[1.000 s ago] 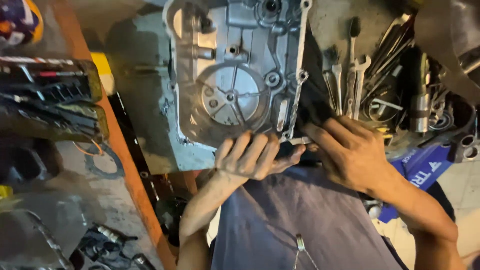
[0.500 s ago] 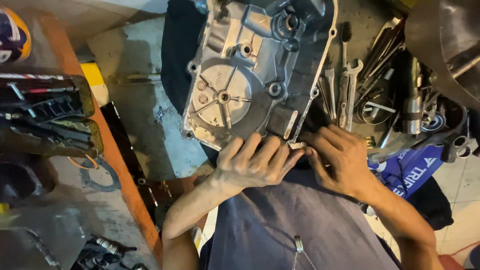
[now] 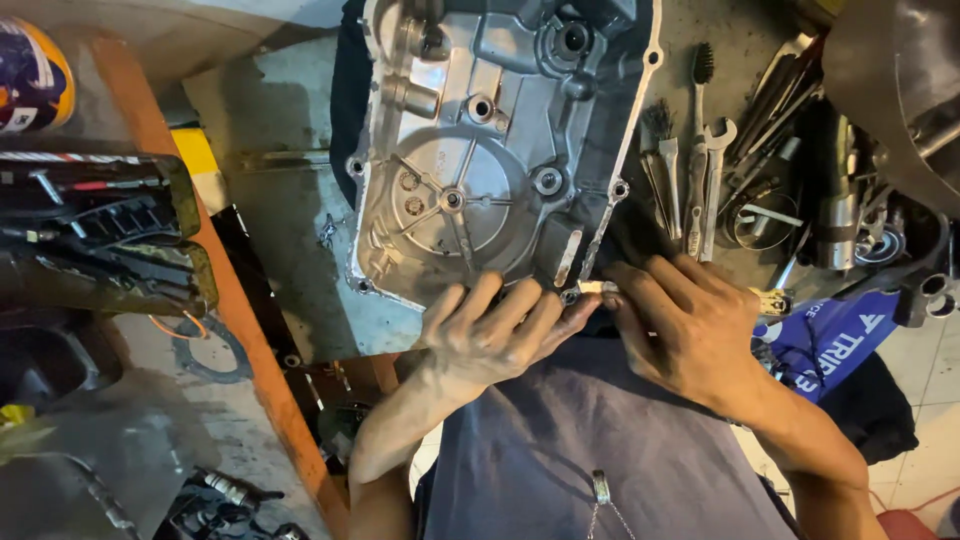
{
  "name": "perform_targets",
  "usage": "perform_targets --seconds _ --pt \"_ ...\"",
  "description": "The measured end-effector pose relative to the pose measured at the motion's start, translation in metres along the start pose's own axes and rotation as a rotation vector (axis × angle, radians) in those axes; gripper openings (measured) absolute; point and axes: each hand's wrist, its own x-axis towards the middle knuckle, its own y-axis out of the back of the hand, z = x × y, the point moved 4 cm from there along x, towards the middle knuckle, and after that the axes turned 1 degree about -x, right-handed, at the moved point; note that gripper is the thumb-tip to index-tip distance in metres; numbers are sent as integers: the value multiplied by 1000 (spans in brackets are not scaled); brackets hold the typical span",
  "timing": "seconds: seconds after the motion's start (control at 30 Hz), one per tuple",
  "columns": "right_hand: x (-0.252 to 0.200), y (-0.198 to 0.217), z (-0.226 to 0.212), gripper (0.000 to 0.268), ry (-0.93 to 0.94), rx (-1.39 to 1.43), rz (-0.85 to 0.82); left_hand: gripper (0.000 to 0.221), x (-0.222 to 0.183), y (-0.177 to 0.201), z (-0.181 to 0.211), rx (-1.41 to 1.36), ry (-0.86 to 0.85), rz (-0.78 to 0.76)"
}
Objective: Cleaning and scraping residue from the mating surface of a motorcycle engine crankcase cover.
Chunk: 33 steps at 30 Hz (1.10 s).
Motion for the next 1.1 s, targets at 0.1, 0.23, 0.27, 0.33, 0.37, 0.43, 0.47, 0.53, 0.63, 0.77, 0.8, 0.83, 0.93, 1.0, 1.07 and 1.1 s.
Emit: perform_targets --seconds 0.1,0.23,0.27,0.33,0.37,0.43,0.47,0.53,0.63,0.77,0.8,0.83,0.93,1.0,1.07,1.1 --pt "4 0 -2 26 10 47 -43 51 3 3 -5 -28 44 -4" --pt "4 -1 -11 31 29 21 -84 47 2 8 -10 -58 88 -5" --pt "6 -1 -12 31 47 20 -79 46 2 8 -11 -70 83 -3" --pt "8 2 -15 30 61 20 -81 46 -3 8 -10 -87 82 -4" --pt "11 3 -17 27 56 7 -89 46 -4 7 -10 -92 70 -1" --pt "14 5 -16 24 49 -7 -96 46 -8 3 -11 -99 57 3" --pt "13 4 -15 25 51 -6 -100 45 -11 1 -11 -106 51 13" --pt "13 4 -15 26 54 0 -108 45 -14 0 -12 -114 50 20" --pt "14 5 -18 24 29 -9 -127 46 -12 2 -13 -122 56 17" --pt "11 7 -22 29 25 -59 -92 47 -11 3 -12 -127 73 -10" --pt "10 6 -21 31 3 -73 -98 48 -11 3 -12 -127 78 -12" --pt "10 6 -22 31 3 -73 -99 48 -11 3 -12 -128 79 -13" --pt "8 5 -22 37 -1 -93 -45 54 -12 1 -12 -118 105 -30" --pt "7 3 -21 38 -20 -111 -36 55 -14 -1 -14 -97 123 -40" --pt "7 2 -20 36 -8 -79 -62 52 -12 1 -12 -96 133 -29" --pt "8 1 -18 33 7 -47 -84 49 -11 1 -13 -92 142 -16"
